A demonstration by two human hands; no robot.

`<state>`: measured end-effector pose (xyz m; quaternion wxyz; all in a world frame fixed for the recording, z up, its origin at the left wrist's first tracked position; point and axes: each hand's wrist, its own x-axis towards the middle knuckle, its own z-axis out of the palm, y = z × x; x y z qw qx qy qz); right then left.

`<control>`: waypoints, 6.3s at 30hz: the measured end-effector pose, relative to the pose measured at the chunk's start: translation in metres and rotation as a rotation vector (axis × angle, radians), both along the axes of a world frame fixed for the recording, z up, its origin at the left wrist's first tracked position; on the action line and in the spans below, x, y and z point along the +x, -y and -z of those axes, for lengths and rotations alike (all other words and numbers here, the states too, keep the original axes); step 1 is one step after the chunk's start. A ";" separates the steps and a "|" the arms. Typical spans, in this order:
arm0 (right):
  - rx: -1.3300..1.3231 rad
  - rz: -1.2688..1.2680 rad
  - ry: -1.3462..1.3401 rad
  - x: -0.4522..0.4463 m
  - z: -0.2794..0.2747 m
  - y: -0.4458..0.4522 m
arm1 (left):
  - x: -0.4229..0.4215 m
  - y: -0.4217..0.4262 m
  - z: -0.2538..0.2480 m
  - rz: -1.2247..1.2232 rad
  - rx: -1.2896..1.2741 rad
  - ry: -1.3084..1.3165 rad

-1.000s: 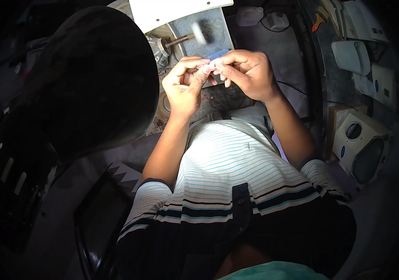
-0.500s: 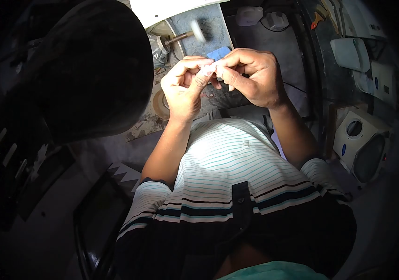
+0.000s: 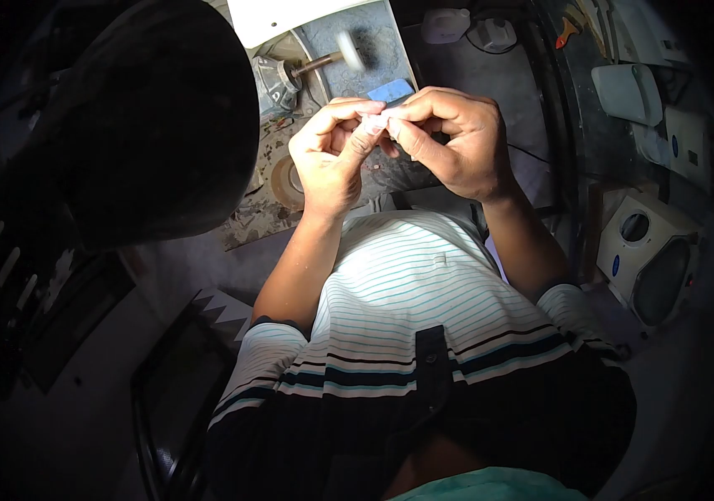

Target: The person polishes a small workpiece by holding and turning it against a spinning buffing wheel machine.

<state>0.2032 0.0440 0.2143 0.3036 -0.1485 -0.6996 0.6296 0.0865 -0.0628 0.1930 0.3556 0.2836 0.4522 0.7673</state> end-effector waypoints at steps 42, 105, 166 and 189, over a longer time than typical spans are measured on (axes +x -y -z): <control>0.324 0.178 0.376 -0.083 0.192 -0.034 | -0.060 -0.047 0.184 -0.256 -0.421 0.264; -0.404 0.126 0.528 -0.094 0.205 -0.011 | -0.072 -0.010 0.165 -0.241 -0.225 0.240; 0.074 0.126 0.447 -0.074 0.178 -0.014 | -0.054 -0.038 0.192 -0.267 -0.366 -0.055; 0.254 0.167 0.551 -0.089 0.190 -0.028 | -0.055 -0.058 0.189 -0.361 -0.455 0.457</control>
